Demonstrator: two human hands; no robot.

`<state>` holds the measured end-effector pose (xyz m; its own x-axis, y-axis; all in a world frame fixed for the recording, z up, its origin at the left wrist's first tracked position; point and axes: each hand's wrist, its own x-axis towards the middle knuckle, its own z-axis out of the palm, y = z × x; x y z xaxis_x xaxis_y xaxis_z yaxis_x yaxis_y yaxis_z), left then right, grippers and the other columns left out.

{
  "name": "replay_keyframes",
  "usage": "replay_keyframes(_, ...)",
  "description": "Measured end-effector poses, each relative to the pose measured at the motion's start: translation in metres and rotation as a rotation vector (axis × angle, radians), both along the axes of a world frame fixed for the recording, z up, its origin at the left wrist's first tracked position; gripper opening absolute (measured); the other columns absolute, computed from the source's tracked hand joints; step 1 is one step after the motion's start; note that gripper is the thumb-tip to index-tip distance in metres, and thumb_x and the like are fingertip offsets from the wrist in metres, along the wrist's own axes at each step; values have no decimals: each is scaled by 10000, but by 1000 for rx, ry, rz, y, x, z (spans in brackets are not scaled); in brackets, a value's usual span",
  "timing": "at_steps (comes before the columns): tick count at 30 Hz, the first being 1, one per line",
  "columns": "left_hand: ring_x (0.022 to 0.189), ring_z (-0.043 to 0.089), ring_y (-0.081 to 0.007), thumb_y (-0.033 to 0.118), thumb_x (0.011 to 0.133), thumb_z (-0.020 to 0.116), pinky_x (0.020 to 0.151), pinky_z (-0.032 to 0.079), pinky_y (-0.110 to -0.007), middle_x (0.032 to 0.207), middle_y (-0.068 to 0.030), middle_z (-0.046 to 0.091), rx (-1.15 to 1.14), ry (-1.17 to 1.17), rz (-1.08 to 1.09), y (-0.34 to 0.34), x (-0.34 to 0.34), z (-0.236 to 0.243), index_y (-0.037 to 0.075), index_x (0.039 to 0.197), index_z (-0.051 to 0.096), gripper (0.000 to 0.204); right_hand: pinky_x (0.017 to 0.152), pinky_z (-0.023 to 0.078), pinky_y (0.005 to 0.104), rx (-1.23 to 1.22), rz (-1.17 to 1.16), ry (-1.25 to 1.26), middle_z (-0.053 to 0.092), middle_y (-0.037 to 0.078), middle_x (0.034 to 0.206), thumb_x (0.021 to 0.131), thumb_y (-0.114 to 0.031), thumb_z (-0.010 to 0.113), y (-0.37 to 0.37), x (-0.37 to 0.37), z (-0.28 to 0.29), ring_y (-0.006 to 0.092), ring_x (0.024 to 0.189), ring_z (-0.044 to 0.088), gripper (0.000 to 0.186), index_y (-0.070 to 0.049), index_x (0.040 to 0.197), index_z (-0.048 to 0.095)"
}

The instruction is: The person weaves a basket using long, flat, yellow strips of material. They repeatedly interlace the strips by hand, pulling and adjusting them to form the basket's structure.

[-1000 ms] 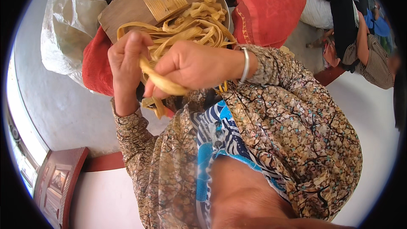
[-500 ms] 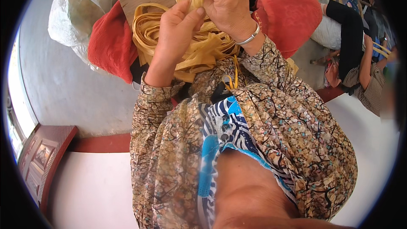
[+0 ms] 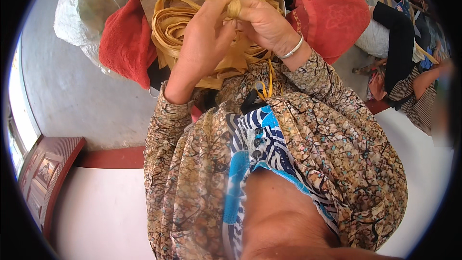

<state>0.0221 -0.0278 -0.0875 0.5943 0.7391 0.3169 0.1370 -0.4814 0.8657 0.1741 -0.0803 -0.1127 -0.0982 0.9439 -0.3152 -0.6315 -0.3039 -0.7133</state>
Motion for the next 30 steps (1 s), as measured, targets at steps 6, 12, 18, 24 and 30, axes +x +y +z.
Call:
replay_keyframes(6, 751, 638, -324, 151, 901, 577, 672, 513, -370, 854, -176, 643, -55, 188, 179, 8, 15, 11, -16, 1054, 579, 226, 835, 479, 310, 582, -254, -1130, 611, 91, 1133, 865, -15, 615, 17, -4, 15, 194, 959, 602, 73, 49, 893, 636)
replay_keyframes(12, 546, 478, -74, 185, 981, 507, 449, 324, -197, 752, -24, 569, -1039, -318, 174, 12, 14, -3, 14, 1006, 585, 189, 824, 466, 283, 667, -388, -1279, 591, 98, 1100, 830, 11, 641, 15, -9, 24, 208, 920, 588, 74, 55, 889, 655)
replay_keyframes(18, 515, 430, -58, 189, 978, 545, 437, 332, -198, 711, 5, 538, -1289, -317, -27, -22, -29, -6, 25, 1001, 594, 173, 816, 461, 250, 351, -308, -648, 587, 50, 1113, 858, -35, 653, 17, 5, 7, 130, 961, 568, 114, 40, 930, 698)
replay_keyframes(24, 673, 620, -297, 56, 856, 619, 559, 479, -360, 727, -117, 602, 241, 221, 192, -13, -26, -7, 39, 980, 615, 125, 797, 469, 222, 292, -180, -604, 620, 21, 995, 961, -79, 554, 29, 34, 34, 99, 914, 578, 217, 15, 1156, 578)
replay_keyframes(30, 642, 588, -189, 73, 873, 613, 570, 464, -315, 734, -81, 604, 68, 137, 19, 3, -17, 10, 31, 986, 631, 121, 646, 483, 380, 707, 418, -1427, 637, 140, 804, 883, -294, 610, 30, 34, 59, 310, 712, 614, 243, -71, 968, 651)
